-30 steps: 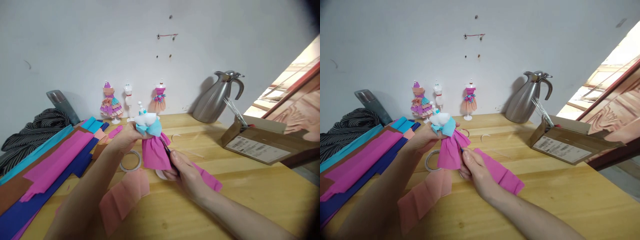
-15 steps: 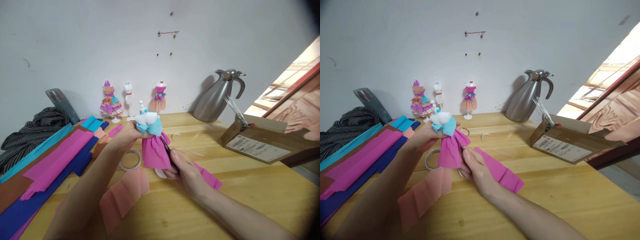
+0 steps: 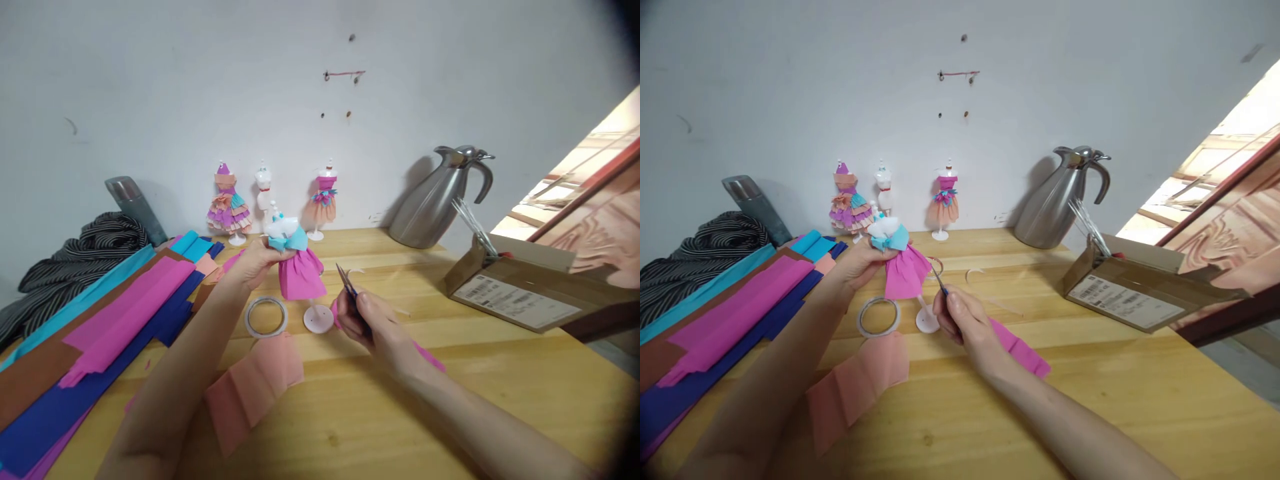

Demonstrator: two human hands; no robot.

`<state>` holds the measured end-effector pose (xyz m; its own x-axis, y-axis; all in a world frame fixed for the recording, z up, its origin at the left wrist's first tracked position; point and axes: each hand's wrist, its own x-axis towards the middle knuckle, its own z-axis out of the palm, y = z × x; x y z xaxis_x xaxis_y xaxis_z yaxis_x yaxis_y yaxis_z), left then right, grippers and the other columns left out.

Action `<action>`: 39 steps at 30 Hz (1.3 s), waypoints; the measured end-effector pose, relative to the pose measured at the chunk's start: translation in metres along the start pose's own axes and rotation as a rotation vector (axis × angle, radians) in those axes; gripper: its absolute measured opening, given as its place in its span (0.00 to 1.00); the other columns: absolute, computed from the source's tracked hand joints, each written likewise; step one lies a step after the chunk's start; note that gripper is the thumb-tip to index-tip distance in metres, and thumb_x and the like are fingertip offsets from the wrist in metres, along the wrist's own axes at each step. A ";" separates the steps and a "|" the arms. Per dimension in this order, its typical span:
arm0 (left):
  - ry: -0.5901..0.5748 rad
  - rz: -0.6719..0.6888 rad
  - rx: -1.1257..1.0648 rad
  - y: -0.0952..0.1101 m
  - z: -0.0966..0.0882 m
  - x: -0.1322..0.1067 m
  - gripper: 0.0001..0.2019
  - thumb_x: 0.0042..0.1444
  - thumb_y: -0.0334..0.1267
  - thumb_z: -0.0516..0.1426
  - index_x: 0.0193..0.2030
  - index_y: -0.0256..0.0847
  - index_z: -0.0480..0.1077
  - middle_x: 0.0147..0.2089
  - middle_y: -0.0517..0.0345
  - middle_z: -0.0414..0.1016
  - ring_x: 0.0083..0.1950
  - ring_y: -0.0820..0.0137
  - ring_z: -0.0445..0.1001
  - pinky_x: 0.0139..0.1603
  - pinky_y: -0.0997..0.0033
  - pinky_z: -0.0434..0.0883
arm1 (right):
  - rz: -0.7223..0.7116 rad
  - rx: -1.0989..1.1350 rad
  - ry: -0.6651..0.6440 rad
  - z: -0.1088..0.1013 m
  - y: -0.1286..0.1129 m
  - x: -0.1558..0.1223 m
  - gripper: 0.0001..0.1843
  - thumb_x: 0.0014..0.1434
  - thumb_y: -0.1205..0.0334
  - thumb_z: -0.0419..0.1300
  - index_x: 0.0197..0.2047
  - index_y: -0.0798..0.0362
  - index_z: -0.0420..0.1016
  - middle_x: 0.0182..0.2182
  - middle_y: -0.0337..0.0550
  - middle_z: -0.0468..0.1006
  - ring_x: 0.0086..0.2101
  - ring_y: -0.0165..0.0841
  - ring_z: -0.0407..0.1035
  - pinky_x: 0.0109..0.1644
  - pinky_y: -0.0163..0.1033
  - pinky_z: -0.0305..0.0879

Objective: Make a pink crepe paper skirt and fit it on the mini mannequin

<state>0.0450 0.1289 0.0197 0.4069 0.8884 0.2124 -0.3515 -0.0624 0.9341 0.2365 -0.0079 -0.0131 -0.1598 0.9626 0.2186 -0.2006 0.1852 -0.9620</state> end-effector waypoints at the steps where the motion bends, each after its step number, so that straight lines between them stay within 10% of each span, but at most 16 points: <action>1: 0.006 0.012 -0.006 0.000 -0.001 0.001 0.15 0.34 0.33 0.72 0.32 0.37 0.77 0.33 0.60 0.78 0.36 0.73 0.75 0.48 0.68 0.70 | 0.003 -0.055 -0.011 -0.004 0.003 -0.005 0.26 0.62 0.37 0.53 0.28 0.52 0.66 0.17 0.32 0.54 0.19 0.26 0.45 0.22 0.35 0.41; 12: -0.089 0.002 0.058 0.010 0.007 -0.005 0.20 0.27 0.34 0.73 0.31 0.34 0.76 0.33 0.54 0.79 0.45 0.61 0.77 0.52 0.60 0.71 | -0.183 -1.142 -0.383 -0.015 0.032 -0.049 0.09 0.60 0.66 0.57 0.42 0.53 0.76 0.36 0.51 0.76 0.37 0.41 0.67 0.40 0.45 0.62; 20: -0.126 -0.002 0.045 0.013 0.011 -0.009 0.22 0.27 0.32 0.74 0.32 0.33 0.76 0.37 0.49 0.81 0.46 0.60 0.78 0.51 0.62 0.72 | -0.232 -0.575 0.152 0.000 -0.033 -0.003 0.06 0.59 0.59 0.61 0.35 0.51 0.78 0.31 0.45 0.79 0.31 0.36 0.69 0.35 0.41 0.62; 27: -0.128 0.005 0.035 0.013 0.008 -0.008 0.26 0.26 0.34 0.75 0.37 0.33 0.78 0.37 0.50 0.81 0.42 0.62 0.78 0.45 0.66 0.74 | -0.144 -0.503 0.220 0.023 -0.044 0.048 0.11 0.52 0.56 0.59 0.23 0.53 0.72 0.19 0.40 0.73 0.23 0.31 0.66 0.29 0.37 0.60; 39: -0.134 0.007 0.048 0.007 0.010 -0.006 0.25 0.26 0.31 0.74 0.37 0.35 0.78 0.35 0.54 0.81 0.39 0.65 0.78 0.44 0.67 0.74 | -0.218 -0.714 0.280 0.029 -0.040 0.052 0.09 0.51 0.60 0.60 0.22 0.53 0.69 0.18 0.37 0.71 0.21 0.28 0.63 0.25 0.35 0.56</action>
<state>0.0483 0.1188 0.0281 0.5142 0.8197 0.2526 -0.3154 -0.0931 0.9444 0.2086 0.0288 0.0415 0.0792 0.8864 0.4562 0.4838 0.3660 -0.7950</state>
